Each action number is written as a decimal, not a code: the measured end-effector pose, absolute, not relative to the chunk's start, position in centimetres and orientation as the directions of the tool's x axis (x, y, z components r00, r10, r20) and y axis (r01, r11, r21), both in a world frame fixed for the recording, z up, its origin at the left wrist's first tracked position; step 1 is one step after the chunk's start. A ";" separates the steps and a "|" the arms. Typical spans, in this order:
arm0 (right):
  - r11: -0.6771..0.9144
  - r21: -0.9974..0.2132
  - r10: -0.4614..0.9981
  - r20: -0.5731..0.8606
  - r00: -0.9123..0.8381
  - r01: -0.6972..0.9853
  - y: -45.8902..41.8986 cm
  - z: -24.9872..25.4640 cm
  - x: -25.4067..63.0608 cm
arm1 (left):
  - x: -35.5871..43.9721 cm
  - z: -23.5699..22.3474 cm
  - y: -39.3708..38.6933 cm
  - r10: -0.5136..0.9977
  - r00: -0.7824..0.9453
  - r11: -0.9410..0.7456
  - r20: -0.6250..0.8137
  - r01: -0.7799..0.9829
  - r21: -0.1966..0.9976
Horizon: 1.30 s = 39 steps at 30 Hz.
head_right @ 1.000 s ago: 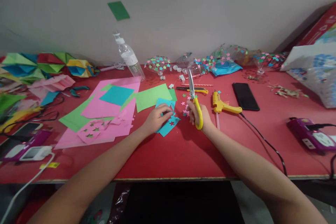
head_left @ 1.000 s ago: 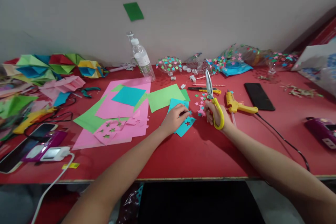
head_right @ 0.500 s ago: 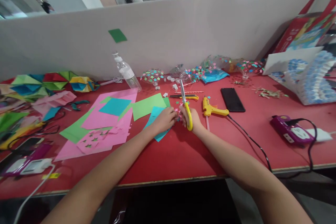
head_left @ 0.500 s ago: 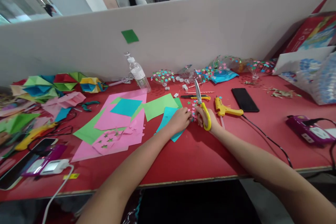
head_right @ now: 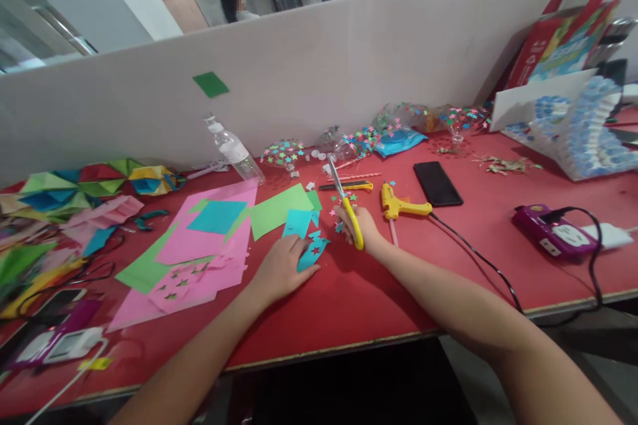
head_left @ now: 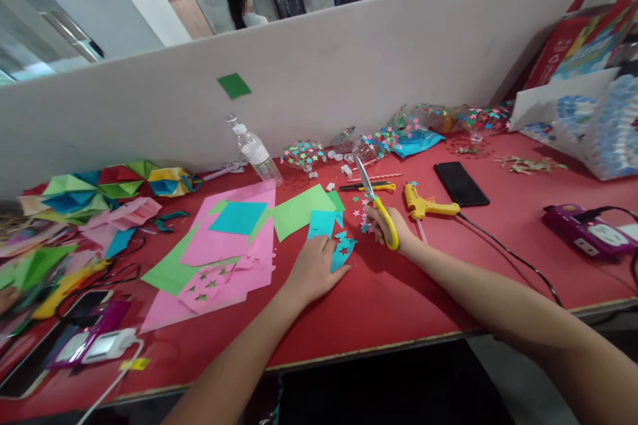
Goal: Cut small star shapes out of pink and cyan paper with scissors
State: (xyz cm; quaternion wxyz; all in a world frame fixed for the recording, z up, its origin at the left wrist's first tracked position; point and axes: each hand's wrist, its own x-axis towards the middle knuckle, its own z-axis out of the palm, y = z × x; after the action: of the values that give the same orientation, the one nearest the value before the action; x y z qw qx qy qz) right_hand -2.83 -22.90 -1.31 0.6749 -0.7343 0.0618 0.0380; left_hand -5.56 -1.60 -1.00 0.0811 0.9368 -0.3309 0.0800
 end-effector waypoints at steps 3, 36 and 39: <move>-0.211 -0.969 -0.057 -0.121 0.991 -0.131 -23.1 -0.7 -2.9 | -6.3 -1.9 -2.0 -0.593 0.774 -0.784 0.221 -0.618 0.058; -0.833 -0.205 -0.542 0.116 0.832 -0.514 -38.3 3.8 -0.8 | -0.5 -4.0 3.3 -0.117 0.839 -0.696 0.531 -0.451 0.559; -0.768 -0.202 -0.633 0.095 0.768 -0.608 -40.4 1.9 -0.4 | -0.3 -4.1 3.3 -0.099 0.846 -0.674 0.523 -0.444 0.591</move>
State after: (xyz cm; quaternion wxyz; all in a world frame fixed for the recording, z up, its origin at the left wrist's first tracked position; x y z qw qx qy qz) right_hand -0.40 -40.37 1.88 0.0796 -0.9369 0.3310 -0.0791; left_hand -0.28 3.35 -4.05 0.3737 0.8852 -0.1533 0.2309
